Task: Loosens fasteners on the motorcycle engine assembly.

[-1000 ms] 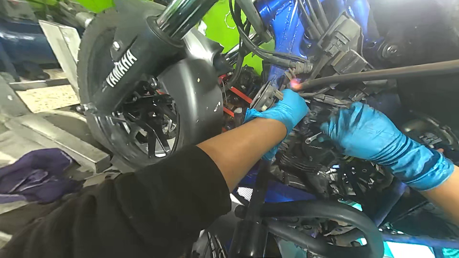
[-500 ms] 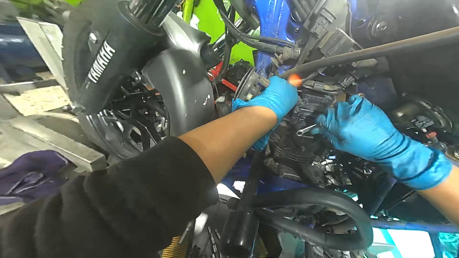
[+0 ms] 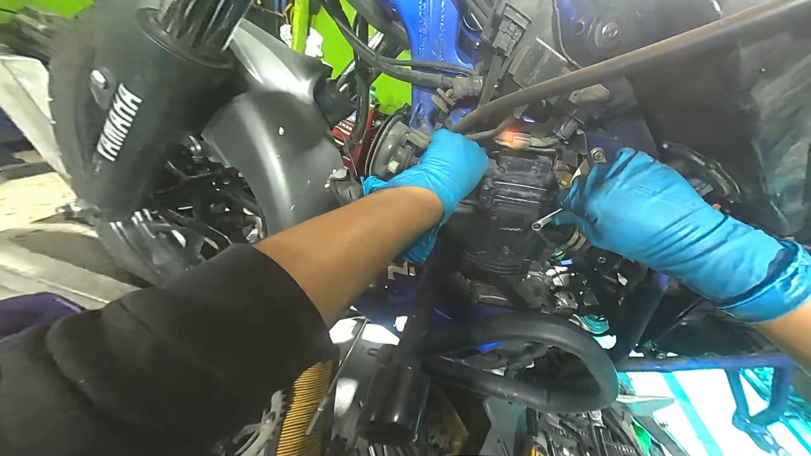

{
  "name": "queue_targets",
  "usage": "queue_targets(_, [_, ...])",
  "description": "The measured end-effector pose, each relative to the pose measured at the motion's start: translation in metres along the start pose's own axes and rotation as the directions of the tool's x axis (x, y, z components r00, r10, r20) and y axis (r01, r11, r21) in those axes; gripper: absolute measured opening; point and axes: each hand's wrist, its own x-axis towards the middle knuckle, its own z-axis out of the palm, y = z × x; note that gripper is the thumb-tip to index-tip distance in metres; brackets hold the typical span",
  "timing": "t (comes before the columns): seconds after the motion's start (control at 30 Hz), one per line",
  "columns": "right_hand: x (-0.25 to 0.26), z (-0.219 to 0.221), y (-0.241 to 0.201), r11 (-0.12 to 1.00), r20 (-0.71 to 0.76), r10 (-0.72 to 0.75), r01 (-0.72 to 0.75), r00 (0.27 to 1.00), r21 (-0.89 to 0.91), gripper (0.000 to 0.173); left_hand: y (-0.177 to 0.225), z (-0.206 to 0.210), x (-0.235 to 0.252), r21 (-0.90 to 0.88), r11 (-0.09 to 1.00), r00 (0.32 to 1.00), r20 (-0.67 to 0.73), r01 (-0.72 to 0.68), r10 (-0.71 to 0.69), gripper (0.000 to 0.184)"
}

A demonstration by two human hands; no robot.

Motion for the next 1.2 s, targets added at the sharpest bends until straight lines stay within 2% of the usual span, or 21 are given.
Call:
queue_targets(0.13, [-0.003,0.003,-0.009,0.995,0.05,0.094,-0.095,0.994,0.017,0.022,0.0,0.003,0.001,0.008,1.0,1.0,-0.004,0.003,-0.003,0.019])
queue_targets(0.4, [-0.014,0.023,-0.013,0.988,-0.12,0.155,-0.15,0.981,0.044,0.029,-0.002,0.005,0.0,0.037,0.999,1.0,-0.02,-0.016,0.017,0.018])
queue_targets(0.53, [-0.025,0.045,-0.027,0.96,-0.248,0.277,-0.279,0.928,0.028,0.04,-0.003,0.006,0.001,0.025,1.0,0.999,-0.037,-0.014,0.015,0.023])
queue_targets(0.67, [-0.029,0.059,-0.039,0.917,-0.324,0.394,-0.393,0.86,0.072,0.039,-0.003,0.004,0.0,0.046,0.999,0.999,-0.037,-0.015,0.017,0.021])
queue_targets(0.73, [-0.03,0.059,-0.038,0.918,-0.307,0.396,-0.385,0.865,0.098,0.039,-0.002,0.001,0.001,0.038,0.999,1.0,-0.011,-0.02,0.02,0.02])
queue_targets(0.8, [-0.032,0.05,-0.03,0.946,-0.234,0.325,-0.309,0.916,0.103,0.043,-0.004,0.012,0.006,0.038,0.999,0.998,-0.052,-0.018,0.02,0.021])
queue_targets(0.83, [-0.033,0.044,-0.027,0.959,-0.211,0.279,-0.262,0.937,0.108,0.043,-0.007,0.032,0.015,0.064,0.998,0.982,-0.188,-0.018,0.03,0.019])
queue_targets(0.87, [-0.033,0.035,-0.026,0.971,-0.212,0.235,-0.217,0.949,0.106,0.042,-0.016,0.063,0.035,0.117,0.993,0.911,-0.408,-0.012,0.06,0.014])
queue_targets(0.9, [-0.03,0.027,-0.028,0.977,-0.214,0.201,-0.181,0.956,0.109,0.041,-0.024,0.08,0.052,0.159,0.987,0.875,-0.479,0.014,0.064,0.011])
queue_targets(1.03, [-0.02,0.039,-0.058,0.978,-0.104,0.173,-0.159,0.979,0.134,0.028,-0.026,0.088,0.065,0.189,0.981,0.94,-0.341,0.042,0.026,0.008])
queue_targets(1.07, [-0.018,0.045,-0.064,0.974,-0.089,0.197,-0.184,0.976,0.135,0.027,-0.025,0.087,0.066,0.194,0.98,0.935,-0.352,0.035,0.037,0.008])
queue_targets(1.17, [-0.011,0.047,-0.073,0.961,-0.048,0.252,-0.245,0.966,0.125,0.026,-0.023,0.085,0.053,0.164,0.986,0.859,-0.507,0.012,0.074,0.014])
queue_targets(1.2, [-0.009,0.044,-0.074,0.962,-0.036,0.25,-0.244,0.968,0.125,0.025,-0.018,0.068,0.036,0.117,0.993,0.889,-0.453,-0.008,0.06,0.019])
